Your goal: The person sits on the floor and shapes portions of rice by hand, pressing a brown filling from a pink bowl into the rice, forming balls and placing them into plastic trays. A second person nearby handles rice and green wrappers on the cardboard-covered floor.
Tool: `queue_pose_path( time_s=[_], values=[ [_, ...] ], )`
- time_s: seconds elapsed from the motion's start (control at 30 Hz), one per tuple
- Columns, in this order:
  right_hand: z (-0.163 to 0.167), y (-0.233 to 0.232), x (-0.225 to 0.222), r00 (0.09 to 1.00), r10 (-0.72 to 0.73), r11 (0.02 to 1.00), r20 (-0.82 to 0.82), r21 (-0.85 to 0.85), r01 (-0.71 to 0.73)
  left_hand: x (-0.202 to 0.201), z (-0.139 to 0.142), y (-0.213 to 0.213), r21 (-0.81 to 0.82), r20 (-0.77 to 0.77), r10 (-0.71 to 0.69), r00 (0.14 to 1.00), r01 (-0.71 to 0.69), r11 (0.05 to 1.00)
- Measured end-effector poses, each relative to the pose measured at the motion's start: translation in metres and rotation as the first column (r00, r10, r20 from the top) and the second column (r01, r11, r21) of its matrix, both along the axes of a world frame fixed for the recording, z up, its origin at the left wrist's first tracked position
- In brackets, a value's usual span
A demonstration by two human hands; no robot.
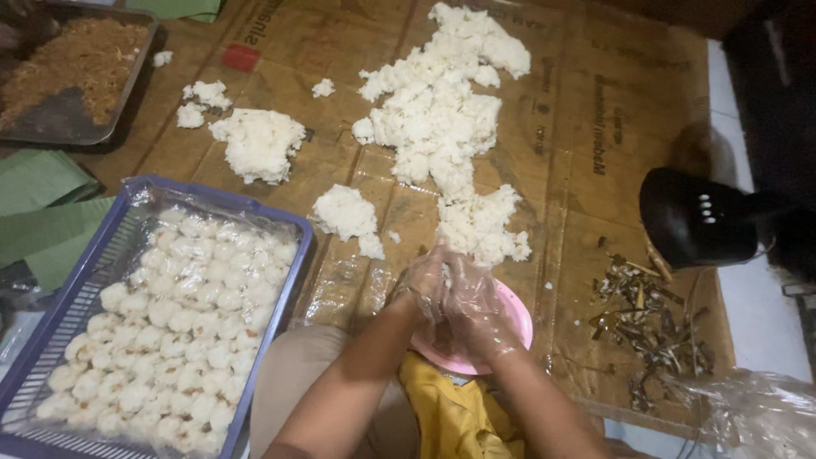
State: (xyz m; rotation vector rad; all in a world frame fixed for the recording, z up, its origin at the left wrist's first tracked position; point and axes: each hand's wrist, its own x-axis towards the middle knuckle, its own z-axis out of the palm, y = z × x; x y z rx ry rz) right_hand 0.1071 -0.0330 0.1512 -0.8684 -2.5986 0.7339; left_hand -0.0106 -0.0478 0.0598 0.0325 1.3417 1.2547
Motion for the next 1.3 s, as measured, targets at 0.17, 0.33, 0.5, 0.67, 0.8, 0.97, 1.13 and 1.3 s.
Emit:
queue_pose_path(
  time_s=[0.17,0.33,0.5,0.67,0.8,0.97,1.13,1.3],
  values=[
    [-0.028,0.007,0.012,0.912,-0.407,0.881,0.048,-0.242,0.406,-0.013,-0.036,0.012,0.228,-0.277,0.094,0.956,-0.029,0.973],
    [-0.109,0.007,0.028,0.842,-0.435,0.633,0.319,-0.556,0.538,-0.005,-0.077,0.025,0.189,-0.218,0.147,0.965,-0.106,0.976],
    [-0.102,0.019,0.037,0.826,-0.555,0.536,0.094,-0.72,0.442,-0.001,-0.109,0.032,0.126,-0.469,0.031,0.882,0.032,0.992],
    [-0.019,0.024,0.031,0.848,-0.453,0.788,0.275,-0.322,0.525,0.013,-0.129,0.036,0.37,-0.71,0.125,0.693,0.216,0.904],
    [-0.011,0.014,0.021,0.885,-0.465,0.819,0.016,-0.371,0.438,0.029,-0.127,0.037,0.384,-0.067,0.108,0.992,-0.074,0.92],
    [-0.051,0.024,0.028,0.905,-0.422,0.881,-0.052,-0.261,0.395,0.029,-0.113,0.034,0.441,-0.122,0.132,0.984,-0.065,0.895],
    [-0.045,0.038,0.041,0.944,-0.09,0.739,0.317,0.656,-0.15,0.021,-0.091,0.026,0.383,-0.425,0.091,0.901,0.087,0.92],
    [-0.03,0.041,0.05,0.807,-0.297,0.771,0.511,-0.369,0.518,0.017,-0.085,0.022,0.378,-0.573,0.131,0.809,0.119,0.918]
  ],
)
